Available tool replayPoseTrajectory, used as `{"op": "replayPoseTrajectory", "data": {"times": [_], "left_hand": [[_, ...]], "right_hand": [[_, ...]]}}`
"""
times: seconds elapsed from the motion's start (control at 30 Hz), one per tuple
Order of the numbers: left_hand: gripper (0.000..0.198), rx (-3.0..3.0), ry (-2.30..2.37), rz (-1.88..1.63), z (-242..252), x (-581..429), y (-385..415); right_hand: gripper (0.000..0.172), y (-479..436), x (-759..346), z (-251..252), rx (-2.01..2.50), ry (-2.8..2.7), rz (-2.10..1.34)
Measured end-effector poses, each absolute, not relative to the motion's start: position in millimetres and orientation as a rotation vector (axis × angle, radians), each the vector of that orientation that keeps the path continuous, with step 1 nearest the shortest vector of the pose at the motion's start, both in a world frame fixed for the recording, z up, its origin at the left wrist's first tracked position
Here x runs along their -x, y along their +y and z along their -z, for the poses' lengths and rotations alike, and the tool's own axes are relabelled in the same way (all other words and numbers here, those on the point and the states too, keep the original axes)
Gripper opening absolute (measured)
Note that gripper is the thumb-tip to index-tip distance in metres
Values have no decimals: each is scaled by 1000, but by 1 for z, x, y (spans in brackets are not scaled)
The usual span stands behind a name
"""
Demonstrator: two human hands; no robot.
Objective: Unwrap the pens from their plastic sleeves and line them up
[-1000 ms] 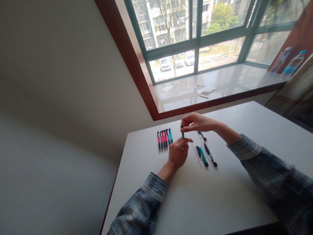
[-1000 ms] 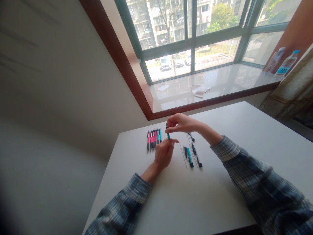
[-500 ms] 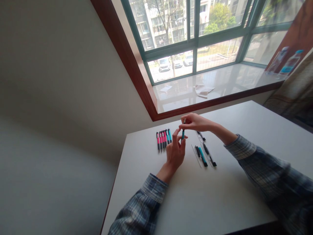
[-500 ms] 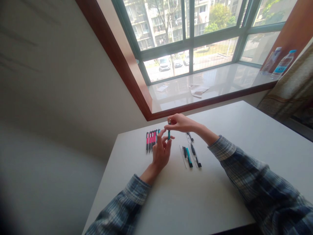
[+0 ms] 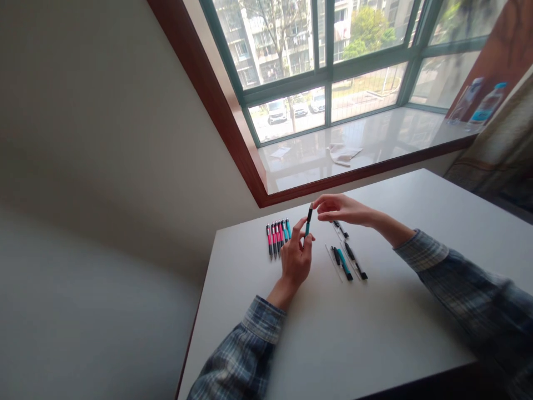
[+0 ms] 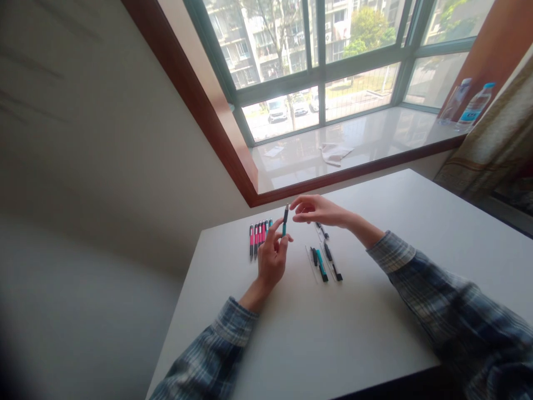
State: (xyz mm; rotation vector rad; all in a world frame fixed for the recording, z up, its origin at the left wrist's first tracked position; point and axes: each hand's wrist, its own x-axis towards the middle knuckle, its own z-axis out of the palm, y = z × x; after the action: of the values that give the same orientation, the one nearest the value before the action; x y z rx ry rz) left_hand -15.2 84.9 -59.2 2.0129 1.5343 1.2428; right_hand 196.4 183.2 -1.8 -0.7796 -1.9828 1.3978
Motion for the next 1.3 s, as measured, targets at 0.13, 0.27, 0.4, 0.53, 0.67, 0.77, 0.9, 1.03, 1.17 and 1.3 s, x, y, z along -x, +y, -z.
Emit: {"op": "replayPoseTrajectory", "data": {"times": [0.13,0.27,0.4,0.53,0.67,0.77,0.9,1.03,1.17,1.3], "left_hand": [[45,-2013,1500,-1184,53,21,83],[45,-2071,1463,-1031,50,24,76],[46,-2122,1447,-911,50,25,70],[44,-2235,1465,-862,51,26,68],[34,-2447,1528,-853,48,30,69],[28,-2556,1535,-875,43,34,71],[27,-2646,1528,-890,39,37,73],[39,-2725,1467,-766,37,37,73],[44,-2795,1428,-669,38,34,71],[30,-2769,1434,-655,38,30,68]], "right_hand": [[56,167,-204,26,773,-1723,-1484],[57,159,-204,38,732,-1632,-1499],[45,152,-197,45,690,-1641,-1475],[36,146,-196,50,742,-1619,-1418],[34,144,-203,46,830,-1754,-1321],[37,142,-206,41,900,-1928,-1164],[54,137,-203,41,965,-2158,-944],[60,133,-199,40,1023,-2209,-846],[59,132,-198,39,1042,-2208,-837],[59,131,-198,42,1057,-2231,-824]]}}
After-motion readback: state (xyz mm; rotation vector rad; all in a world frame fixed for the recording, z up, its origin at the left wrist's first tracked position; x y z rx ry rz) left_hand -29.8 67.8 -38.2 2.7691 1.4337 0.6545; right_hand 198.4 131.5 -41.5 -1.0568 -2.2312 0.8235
